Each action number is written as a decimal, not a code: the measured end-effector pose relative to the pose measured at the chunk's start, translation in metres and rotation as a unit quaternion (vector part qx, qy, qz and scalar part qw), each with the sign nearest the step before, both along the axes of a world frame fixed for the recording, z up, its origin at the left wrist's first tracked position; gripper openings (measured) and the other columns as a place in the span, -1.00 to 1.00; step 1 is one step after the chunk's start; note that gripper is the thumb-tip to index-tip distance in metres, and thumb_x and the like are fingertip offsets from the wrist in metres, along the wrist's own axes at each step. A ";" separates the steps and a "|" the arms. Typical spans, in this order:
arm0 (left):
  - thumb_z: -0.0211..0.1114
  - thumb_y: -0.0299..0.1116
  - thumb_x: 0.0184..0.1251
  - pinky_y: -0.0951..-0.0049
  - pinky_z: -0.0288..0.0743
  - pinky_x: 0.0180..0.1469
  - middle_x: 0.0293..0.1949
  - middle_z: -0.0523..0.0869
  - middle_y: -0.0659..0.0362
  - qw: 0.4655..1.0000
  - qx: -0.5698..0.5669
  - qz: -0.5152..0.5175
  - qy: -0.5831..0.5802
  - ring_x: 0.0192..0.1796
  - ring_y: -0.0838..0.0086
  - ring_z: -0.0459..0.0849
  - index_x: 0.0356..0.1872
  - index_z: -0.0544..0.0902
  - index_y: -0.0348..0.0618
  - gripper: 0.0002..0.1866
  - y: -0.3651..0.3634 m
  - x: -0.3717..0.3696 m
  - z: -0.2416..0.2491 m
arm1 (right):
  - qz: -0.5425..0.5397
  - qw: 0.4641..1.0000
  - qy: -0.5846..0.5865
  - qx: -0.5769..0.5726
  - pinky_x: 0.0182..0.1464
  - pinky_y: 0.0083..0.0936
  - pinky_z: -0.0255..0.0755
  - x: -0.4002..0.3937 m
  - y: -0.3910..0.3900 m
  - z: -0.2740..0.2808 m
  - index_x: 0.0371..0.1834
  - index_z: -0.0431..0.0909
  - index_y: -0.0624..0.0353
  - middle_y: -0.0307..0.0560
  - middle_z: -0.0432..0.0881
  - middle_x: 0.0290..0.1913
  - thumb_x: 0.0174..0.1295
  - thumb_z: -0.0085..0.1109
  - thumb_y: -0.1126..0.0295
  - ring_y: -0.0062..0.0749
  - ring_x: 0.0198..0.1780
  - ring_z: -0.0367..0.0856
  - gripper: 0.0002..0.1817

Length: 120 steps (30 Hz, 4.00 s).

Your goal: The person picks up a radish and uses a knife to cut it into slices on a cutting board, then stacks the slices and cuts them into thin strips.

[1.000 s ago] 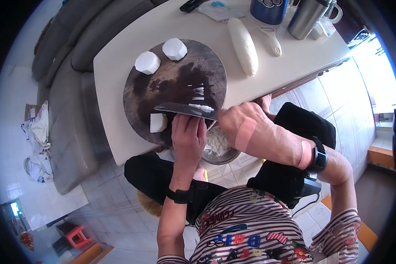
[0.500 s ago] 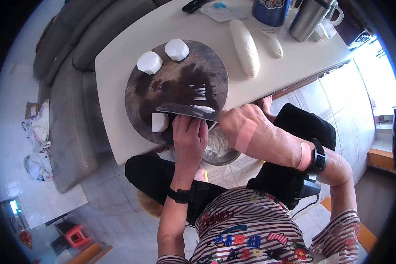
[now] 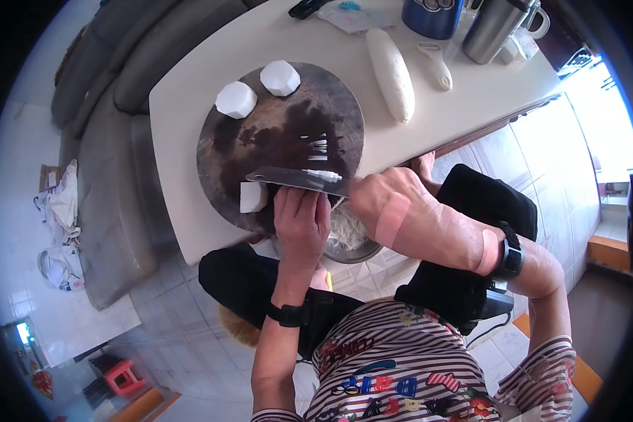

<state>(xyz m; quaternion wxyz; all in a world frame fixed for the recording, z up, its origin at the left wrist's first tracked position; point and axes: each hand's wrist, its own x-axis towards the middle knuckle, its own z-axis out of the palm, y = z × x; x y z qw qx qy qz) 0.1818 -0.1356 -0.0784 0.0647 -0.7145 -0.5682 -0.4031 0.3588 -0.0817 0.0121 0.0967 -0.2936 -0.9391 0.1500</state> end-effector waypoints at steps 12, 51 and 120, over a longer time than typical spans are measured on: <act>0.36 -0.58 0.09 0.13 0.49 0.02 -0.14 0.63 0.03 1.000 -0.021 -0.004 0.022 -0.04 0.06 0.59 -0.20 0.67 -0.29 -0.79 -0.003 -0.003 -0.001 | -0.010 0.998 -0.057 -0.037 -0.38 -0.32 0.58 -0.004 -0.001 0.010 -0.52 0.64 0.24 0.06 0.67 -0.48 -0.09 0.20 0.52 -0.09 -0.37 0.73 -0.93; 0.27 -0.63 0.13 0.13 0.51 -0.04 -0.17 0.62 -0.04 0.999 -0.030 -0.035 0.001 -0.09 0.00 0.59 -0.14 0.63 -0.34 -0.77 -0.006 -0.003 0.009 | -0.011 1.000 0.018 -0.007 -0.37 -0.28 0.59 -0.017 0.005 0.000 -0.52 0.66 0.28 0.12 0.67 -0.49 -0.07 0.18 0.52 -0.04 -0.39 0.73 -0.92; 0.32 -0.63 0.07 0.18 0.51 0.00 -0.15 0.61 0.05 0.999 -0.024 -0.026 -0.001 -0.04 0.13 0.60 -0.19 0.63 -0.28 -0.76 -0.006 -0.003 0.006 | -0.101 0.982 -0.066 -0.143 -0.26 -0.19 0.58 -0.029 0.018 0.019 -0.54 0.63 0.35 0.24 0.62 -0.50 -0.08 0.24 0.48 0.13 -0.34 0.69 -0.88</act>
